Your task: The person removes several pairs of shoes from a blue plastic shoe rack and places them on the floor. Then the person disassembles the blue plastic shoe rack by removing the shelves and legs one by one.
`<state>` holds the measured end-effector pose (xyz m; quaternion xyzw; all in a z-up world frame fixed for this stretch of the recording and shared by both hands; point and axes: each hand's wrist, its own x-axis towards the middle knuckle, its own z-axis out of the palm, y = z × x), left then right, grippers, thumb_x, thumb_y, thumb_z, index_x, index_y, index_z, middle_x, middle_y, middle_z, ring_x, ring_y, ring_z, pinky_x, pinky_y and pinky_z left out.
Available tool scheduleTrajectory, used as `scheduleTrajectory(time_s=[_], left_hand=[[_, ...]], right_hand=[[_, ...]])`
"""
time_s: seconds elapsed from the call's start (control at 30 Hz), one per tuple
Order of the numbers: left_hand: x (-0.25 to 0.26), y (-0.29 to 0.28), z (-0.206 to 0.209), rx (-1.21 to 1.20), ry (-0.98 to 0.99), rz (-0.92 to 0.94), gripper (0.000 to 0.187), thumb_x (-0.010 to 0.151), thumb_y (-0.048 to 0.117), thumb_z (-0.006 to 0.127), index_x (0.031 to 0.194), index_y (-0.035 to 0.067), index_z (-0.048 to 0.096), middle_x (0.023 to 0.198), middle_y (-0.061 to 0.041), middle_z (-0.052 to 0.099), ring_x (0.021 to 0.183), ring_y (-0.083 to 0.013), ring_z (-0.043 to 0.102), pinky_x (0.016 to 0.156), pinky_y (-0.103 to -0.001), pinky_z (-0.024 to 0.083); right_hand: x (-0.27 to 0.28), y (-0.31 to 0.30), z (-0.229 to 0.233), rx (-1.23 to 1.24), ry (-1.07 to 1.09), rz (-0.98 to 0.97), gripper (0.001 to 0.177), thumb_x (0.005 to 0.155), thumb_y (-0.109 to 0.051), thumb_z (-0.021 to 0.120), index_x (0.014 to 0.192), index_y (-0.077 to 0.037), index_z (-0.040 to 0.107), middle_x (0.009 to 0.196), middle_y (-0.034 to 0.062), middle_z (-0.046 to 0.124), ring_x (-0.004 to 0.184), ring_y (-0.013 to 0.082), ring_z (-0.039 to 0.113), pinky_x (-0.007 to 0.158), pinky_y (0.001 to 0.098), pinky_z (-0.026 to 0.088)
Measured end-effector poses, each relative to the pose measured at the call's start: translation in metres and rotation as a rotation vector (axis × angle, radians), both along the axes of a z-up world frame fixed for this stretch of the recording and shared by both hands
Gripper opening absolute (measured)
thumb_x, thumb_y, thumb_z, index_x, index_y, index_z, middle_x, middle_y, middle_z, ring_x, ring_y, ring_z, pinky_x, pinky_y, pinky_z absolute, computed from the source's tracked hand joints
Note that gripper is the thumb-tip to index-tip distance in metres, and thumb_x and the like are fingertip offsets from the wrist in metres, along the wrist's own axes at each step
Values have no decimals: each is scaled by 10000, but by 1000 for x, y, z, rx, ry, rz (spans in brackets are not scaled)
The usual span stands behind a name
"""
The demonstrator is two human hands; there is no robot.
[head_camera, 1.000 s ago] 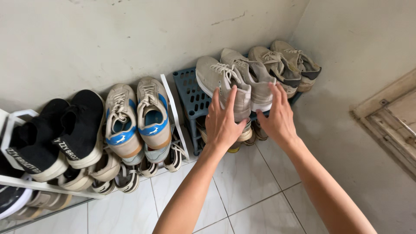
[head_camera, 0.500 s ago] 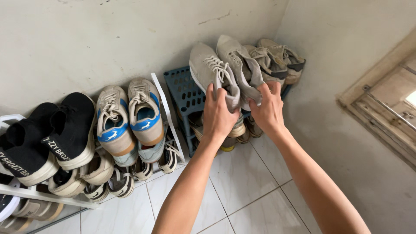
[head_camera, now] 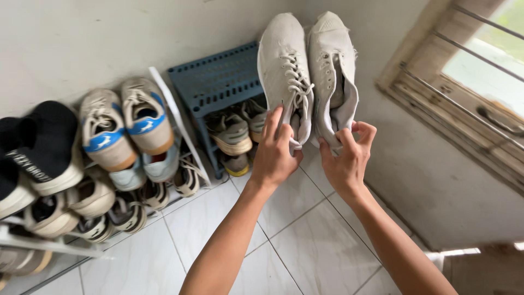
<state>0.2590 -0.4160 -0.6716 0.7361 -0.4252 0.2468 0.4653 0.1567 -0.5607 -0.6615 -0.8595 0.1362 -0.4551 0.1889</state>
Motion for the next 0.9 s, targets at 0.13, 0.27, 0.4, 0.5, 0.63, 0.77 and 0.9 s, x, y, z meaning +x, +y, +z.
scheduleTrajectory(time_s=[0.13, 0.27, 0.4, 0.5, 0.63, 0.77, 0.9], left_hand=[[-29, -21, -24, 46, 66, -152, 453, 697, 34, 805, 1052, -20, 528, 1497, -312, 425, 1355, -516, 487, 1078, -496, 483], [-54, -39, -60, 167, 194, -273, 396, 700, 59, 814, 987, -4, 548, 1496, -323, 417, 1288, -506, 532, 1021, -488, 509], [-81, -61, -104, 348, 457, -401, 377, 710, 102, 794, 964, 2, 535, 1508, -302, 429, 1147, -450, 611, 922, -466, 545], [-108, -77, -142, 570, 615, -470, 340, 774, 143, 757, 986, 25, 519, 1235, -188, 625, 1121, -388, 657, 914, -460, 545], [-152, -92, -199, 656, 436, -635, 342, 766, 113, 798, 978, 22, 545, 1090, -186, 643, 1167, -435, 592, 999, -487, 501], [-191, -108, -239, 720, 299, -790, 326, 757, 38, 778, 997, 32, 557, 1096, -163, 661, 1246, -464, 528, 1072, -511, 467], [-227, -132, -256, 854, 248, -895, 352, 743, -37, 712, 1054, 37, 566, 1195, -148, 630, 1364, -443, 469, 955, -493, 532]], right_hand=[[-48, -14, -28, -11, 51, -90, 290, 732, -57, 878, 873, -22, 628, 1176, 181, 469, 1071, 359, 523, 798, 462, 489], [-92, -28, -74, 52, 140, -174, 290, 720, -84, 885, 851, -18, 635, 1117, 172, 471, 1025, 359, 500, 770, 461, 473], [-143, -47, -119, 237, 300, -277, 335, 757, -168, 891, 858, -4, 617, 1127, 188, 477, 971, 338, 518, 760, 458, 473], [-182, -50, -148, 259, 410, -349, 321, 745, -184, 867, 905, -8, 652, 1118, 198, 487, 980, 360, 516, 785, 465, 483], [-232, -43, -186, 378, 548, -487, 311, 753, -206, 856, 917, -15, 672, 1087, 189, 499, 993, 361, 508, 840, 480, 476], [-277, -42, -215, 551, 653, -645, 275, 786, -190, 814, 955, -24, 674, 1144, 186, 476, 1057, 357, 474, 894, 478, 466], [-315, -48, -237, 656, 727, -776, 272, 835, -200, 781, 1034, -44, 681, 1191, 198, 435, 1089, 369, 438, 907, 484, 462]])
